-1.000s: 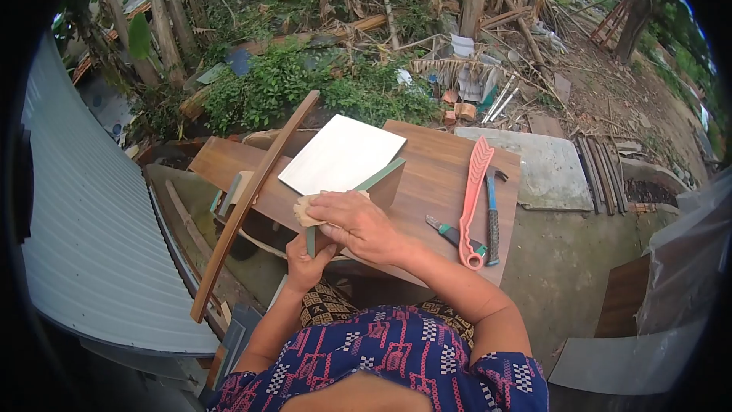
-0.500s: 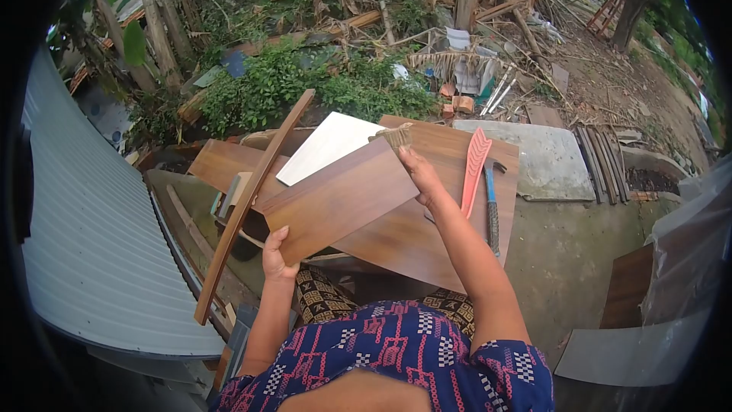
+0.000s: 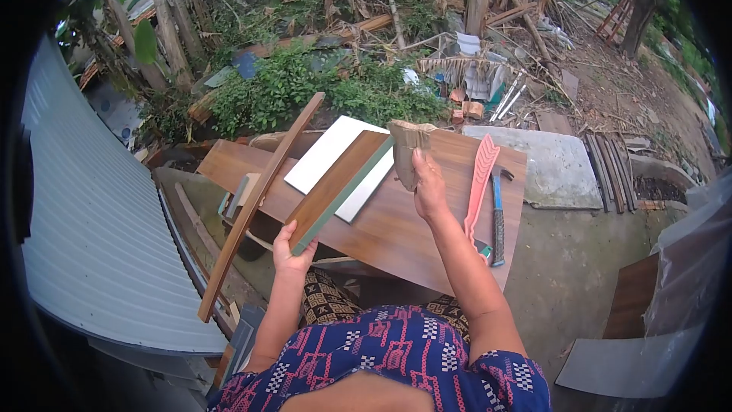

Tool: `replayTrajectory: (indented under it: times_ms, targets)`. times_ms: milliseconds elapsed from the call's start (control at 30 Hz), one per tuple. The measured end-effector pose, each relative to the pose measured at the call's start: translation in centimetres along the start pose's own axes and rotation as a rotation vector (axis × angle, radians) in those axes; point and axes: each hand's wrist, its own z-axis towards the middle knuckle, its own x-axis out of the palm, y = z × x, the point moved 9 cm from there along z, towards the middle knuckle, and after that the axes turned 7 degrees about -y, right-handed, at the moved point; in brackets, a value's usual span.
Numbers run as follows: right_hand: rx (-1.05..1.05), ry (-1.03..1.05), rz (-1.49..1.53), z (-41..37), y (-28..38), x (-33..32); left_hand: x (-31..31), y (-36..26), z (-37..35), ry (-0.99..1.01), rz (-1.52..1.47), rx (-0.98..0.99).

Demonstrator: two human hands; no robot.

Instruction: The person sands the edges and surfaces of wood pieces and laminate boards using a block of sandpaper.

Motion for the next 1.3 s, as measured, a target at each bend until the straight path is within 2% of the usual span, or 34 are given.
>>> replayTrajectory:
  times_ms: [33,133,233,300,333,367,400,500,533,567,633,700,800,933,1033,1067,1100,1133,1200,1233,1300]
  targets:
    - [-0.021,-0.017,-0.064,0.1,-0.4,-0.4,0.1,-0.1,0.1,-0.027,0.009,0.012]
    - [-0.765,-0.078,-0.74,-1.4,3.4,4.0,1.4,0.1,-0.1,-0.017,0.099,0.01]
    - [-0.799,0.01,-0.974,-5.0,1.4,7.3,4.0,0.5,-1.5,0.031,0.12,0.029]
    - [-0.832,0.254,-1.07,-9.8,0.2,11.5,4.3,1.6,0.1,0.074,0.045,-0.037]
    - [-0.871,0.403,-1.014,-12.1,-0.8,12.9,4.0,1.8,0.8,0.094,0.005,-0.066]
    - [-0.897,0.483,-1.005,-13.8,-1.6,13.5,5.3,1.7,-0.1,0.341,0.186,-0.066]
    - [-0.922,0.562,-0.996,-14.9,-2.3,14.1,5.6,2.4,-0.9,0.468,0.138,-0.236]
    - [-0.979,0.478,-1.044,-12.6,-1.4,12.1,4.9,1.8,-1.1,0.135,0.16,-0.08]
    - [-1.01,0.362,-1.133,-10.8,-0.8,10.4,4.9,1.0,-2.6,0.015,0.166,-0.011]
    - [-0.946,0.261,-1.122,-9.0,0.5,8.8,4.1,1.3,-1.0,0.105,0.083,-0.07]
    - [-0.768,-0.028,-1.115,-4.9,2.4,4.5,5.5,-0.8,-3.4,0.156,0.184,0.205]
    - [-0.587,-0.029,-0.869,-1.1,2.0,0.2,6.3,-2.2,-4.5,0.244,0.299,0.412]
    - [-0.156,0.055,-0.609,0.2,-0.9,-1.6,7.6,-2.3,-5.5,0.386,0.374,0.48]
    - [-0.303,0.006,-0.694,-1.8,-1.4,0.8,9.1,-1.0,-7.5,0.525,0.616,0.63]
    - [-0.483,0.199,-0.746,-5.8,0.5,7.3,9.2,0.1,-8.1,0.551,0.862,0.797]
    - [-0.636,0.333,-0.744,-7.6,1.5,9.8,9.2,0.4,-8.4,0.558,0.935,0.852]
    - [-0.67,0.419,-0.818,-9.3,2.5,11.9,9.3,0.4,-8.9,0.565,0.979,0.918]
    - [-0.705,0.502,-0.892,-10.5,3.3,13.3,9.1,0.7,-8.8,0.562,1.009,0.895]
    - [-0.64,0.567,-0.862,-10.1,3.1,13.0,8.5,1.3,-8.6,0.557,1.068,0.842]
    - [-0.607,0.599,-0.846,-9.8,3.1,12.8,8.4,1.3,-8.9,0.571,1.085,0.878]
    - [-0.459,0.522,-0.795,-6.7,2.3,9.8,8.2,1.3,-9.1,0.594,1.115,0.956]
